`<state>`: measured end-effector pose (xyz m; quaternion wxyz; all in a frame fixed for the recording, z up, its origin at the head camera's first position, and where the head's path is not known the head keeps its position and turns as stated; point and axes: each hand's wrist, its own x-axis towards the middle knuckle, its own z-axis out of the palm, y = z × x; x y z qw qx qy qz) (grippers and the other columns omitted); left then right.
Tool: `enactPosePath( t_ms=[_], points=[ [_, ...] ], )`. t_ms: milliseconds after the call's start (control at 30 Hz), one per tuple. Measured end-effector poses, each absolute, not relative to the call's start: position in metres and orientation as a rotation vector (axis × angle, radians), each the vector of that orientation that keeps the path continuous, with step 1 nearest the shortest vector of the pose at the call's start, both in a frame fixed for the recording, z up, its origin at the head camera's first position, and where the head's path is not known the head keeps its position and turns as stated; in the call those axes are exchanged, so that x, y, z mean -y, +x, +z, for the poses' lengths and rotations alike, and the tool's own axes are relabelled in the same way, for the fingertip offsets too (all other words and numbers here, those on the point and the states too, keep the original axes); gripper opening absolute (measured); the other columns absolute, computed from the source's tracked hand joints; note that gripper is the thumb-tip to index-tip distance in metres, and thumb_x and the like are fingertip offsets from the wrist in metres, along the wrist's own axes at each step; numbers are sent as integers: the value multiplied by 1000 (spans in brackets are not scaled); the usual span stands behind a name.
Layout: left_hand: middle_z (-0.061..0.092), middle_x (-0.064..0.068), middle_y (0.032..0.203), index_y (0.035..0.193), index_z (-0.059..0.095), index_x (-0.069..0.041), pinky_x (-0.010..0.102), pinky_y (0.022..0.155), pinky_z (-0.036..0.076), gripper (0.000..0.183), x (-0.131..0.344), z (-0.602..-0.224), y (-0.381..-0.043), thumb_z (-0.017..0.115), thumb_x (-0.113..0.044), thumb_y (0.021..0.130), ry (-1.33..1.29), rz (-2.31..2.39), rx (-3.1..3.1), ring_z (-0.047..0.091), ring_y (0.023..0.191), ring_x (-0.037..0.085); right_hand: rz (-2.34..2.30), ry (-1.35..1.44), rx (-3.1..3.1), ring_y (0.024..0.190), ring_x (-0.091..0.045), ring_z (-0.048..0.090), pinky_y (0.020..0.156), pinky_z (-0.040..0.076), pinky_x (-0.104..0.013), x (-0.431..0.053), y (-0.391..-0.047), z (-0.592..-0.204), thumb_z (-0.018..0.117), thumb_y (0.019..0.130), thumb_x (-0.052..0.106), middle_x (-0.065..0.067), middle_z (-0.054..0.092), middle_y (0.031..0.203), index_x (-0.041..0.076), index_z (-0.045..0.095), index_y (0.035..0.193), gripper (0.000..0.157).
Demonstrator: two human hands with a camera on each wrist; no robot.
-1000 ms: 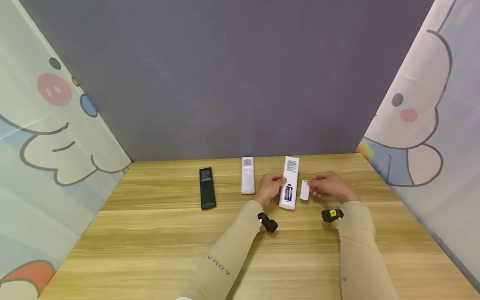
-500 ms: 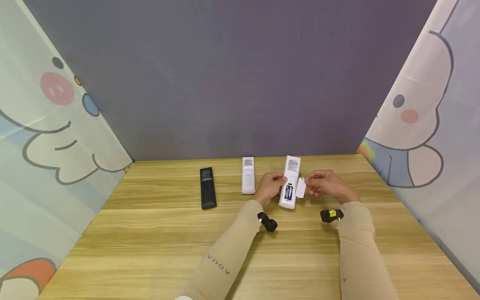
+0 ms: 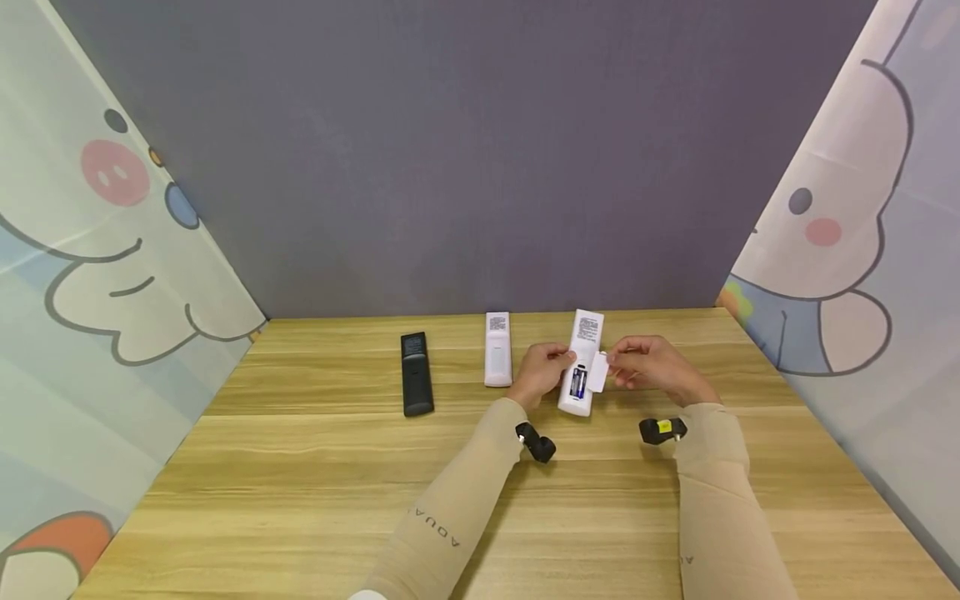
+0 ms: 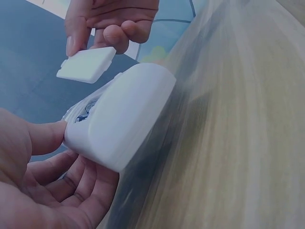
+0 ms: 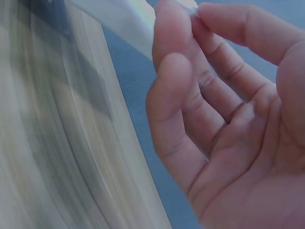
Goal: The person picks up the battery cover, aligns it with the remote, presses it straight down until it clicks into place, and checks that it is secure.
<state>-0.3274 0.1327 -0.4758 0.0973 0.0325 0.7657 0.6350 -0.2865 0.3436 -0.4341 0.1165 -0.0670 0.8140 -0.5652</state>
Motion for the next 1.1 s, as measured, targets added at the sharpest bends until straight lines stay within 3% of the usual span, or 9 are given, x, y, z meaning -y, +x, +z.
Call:
enactPosePath(
  t_ms=[367, 767, 1100],
  points=[
    [67, -2, 92, 120, 75, -8, 27, 71, 48, 25, -133, -475, -327, 67, -23, 101, 102, 1876, -2281, 57, 79, 10, -1648, -214, -2397, 75, -12, 68, 72, 61, -34, -341, -289, -436, 63, 103, 16, 4, 72, 89, 3, 67, 104, 14],
    [67, -2, 89, 117, 76, -7, 25, 70, 46, 24, -133, -474, -330, 68, -23, 100, 96, 1889, -2288, 57, 78, 9, -1613, -286, -2422, 76, -15, 69, 74, 61, -39, -332, -290, -435, 63, 103, 19, -2, 72, 92, -9, 63, 112, 29],
    [66, -2, 87, 117, 76, -7, 27, 69, 46, 24, -133, -474, -332, 68, -22, 100, 88, 1905, -2262, 57, 77, 10, -1616, -306, -2416, 74, -14, 70, 73, 62, -40, -326, -292, -435, 65, 102, 18, -4, 73, 91, -10, 63, 111, 30]
  ],
)
